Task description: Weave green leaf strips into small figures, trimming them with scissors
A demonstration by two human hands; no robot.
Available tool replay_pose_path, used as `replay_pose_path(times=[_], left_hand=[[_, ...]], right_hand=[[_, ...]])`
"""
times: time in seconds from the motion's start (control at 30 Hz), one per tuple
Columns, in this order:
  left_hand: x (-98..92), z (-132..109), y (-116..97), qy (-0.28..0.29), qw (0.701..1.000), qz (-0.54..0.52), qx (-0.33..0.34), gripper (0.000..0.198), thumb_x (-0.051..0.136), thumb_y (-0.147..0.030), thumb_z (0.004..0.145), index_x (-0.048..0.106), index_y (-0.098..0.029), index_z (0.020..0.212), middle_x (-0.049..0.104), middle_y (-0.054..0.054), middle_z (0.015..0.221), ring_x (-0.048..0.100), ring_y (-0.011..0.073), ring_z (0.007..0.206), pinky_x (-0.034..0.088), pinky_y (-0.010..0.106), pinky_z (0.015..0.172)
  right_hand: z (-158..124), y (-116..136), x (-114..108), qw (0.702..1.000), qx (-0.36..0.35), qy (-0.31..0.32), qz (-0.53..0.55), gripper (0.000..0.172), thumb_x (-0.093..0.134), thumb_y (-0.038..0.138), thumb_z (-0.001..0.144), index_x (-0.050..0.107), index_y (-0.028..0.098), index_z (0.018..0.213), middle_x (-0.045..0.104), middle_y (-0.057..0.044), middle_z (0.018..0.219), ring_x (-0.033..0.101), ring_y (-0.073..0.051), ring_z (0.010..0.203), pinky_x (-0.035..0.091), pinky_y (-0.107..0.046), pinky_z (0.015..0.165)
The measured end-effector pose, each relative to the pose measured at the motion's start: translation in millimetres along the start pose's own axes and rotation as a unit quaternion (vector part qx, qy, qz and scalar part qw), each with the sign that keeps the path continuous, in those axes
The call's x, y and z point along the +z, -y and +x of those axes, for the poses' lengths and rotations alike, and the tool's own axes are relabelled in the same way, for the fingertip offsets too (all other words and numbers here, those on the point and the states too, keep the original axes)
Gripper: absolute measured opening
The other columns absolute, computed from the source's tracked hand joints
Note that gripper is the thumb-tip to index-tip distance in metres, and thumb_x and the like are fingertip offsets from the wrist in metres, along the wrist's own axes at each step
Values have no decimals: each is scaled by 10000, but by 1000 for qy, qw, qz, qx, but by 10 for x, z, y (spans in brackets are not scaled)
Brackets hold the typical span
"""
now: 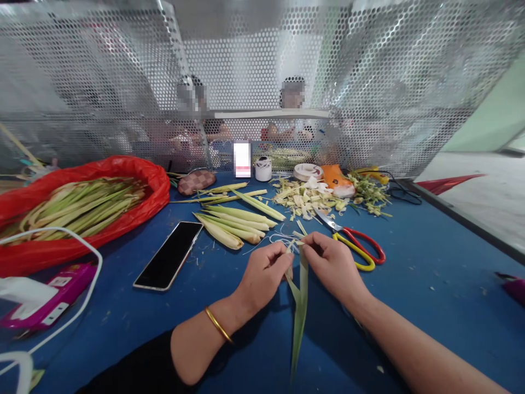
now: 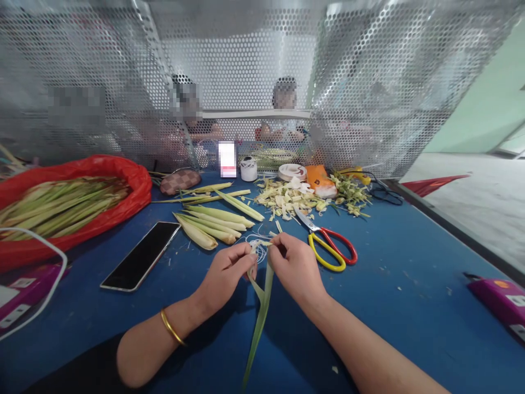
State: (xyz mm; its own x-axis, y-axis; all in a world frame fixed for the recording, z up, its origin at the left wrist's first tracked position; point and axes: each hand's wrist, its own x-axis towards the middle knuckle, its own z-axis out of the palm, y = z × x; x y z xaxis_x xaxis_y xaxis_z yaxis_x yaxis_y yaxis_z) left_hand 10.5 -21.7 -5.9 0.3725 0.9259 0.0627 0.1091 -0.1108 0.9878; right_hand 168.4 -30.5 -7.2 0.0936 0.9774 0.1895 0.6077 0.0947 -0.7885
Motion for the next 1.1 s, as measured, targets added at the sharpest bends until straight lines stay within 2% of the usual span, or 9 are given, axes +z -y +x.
replay_pose_path(times=[0.1,0.2,0.33,0.47,0.53,0.7,0.9,1.1], left_hand=[[0,-11,-24,-2,1000,-5,21,291,495,-280,854,499,-194,576,540,-16,561,489,125,561,403,247,586],[-3,2,-1,-26,999,-9,26,299,502,-319,867,493,-194,595,535,-19,564,488,123,555,409,241,573],[-25,42,83,-108,994,23,20,280,540,-393,861,528,-194,665,532,-32,589,488,118,554,398,227,552],[-49,66,116,-164,984,71,25,270,559,-414,850,573,-190,699,558,-34,599,495,112,545,394,214,541],[-55,65,100,-171,981,90,31,277,559,-413,851,571,-191,687,565,-34,592,504,111,543,397,211,542],[-63,44,54,-191,977,86,41,274,557,-420,855,585,-194,702,583,-33,603,520,113,547,401,208,532],[-53,26,57,-186,976,99,48,117,643,-306,767,626,-191,781,639,-10,705,582,142,632,432,223,563],[-31,67,125,-173,983,63,19,158,651,-324,745,599,-180,786,641,13,738,585,160,677,459,256,626]], right_hand=[[22,-28,-5,1000,13,-8,17,206,498,290,811,497,209,621,445,51,513,396,-119,490,302,-247,489],[43,-43,8,995,24,10,97,208,523,330,811,520,203,647,492,40,555,466,-126,524,368,-254,524],[22,6,59,965,99,123,211,251,604,422,776,598,172,791,602,0,675,597,-151,605,472,-268,577],[-69,83,136,934,138,257,207,226,640,382,737,591,162,759,603,8,675,605,-125,588,461,-214,507],[-113,97,174,927,148,277,204,162,628,323,723,584,168,740,573,35,612,577,-103,541,451,-194,477],[-139,86,225,926,170,249,230,75,574,248,676,582,176,692,535,60,517,529,-90,465,460,-188,426],[-89,86,251,929,160,153,298,157,615,321,669,561,175,648,532,61,487,519,-92,444,480,-208,424],[-73,100,245,929,142,89,329,261,665,407,699,591,157,686,548,48,521,492,-82,459,457,-202,449]])
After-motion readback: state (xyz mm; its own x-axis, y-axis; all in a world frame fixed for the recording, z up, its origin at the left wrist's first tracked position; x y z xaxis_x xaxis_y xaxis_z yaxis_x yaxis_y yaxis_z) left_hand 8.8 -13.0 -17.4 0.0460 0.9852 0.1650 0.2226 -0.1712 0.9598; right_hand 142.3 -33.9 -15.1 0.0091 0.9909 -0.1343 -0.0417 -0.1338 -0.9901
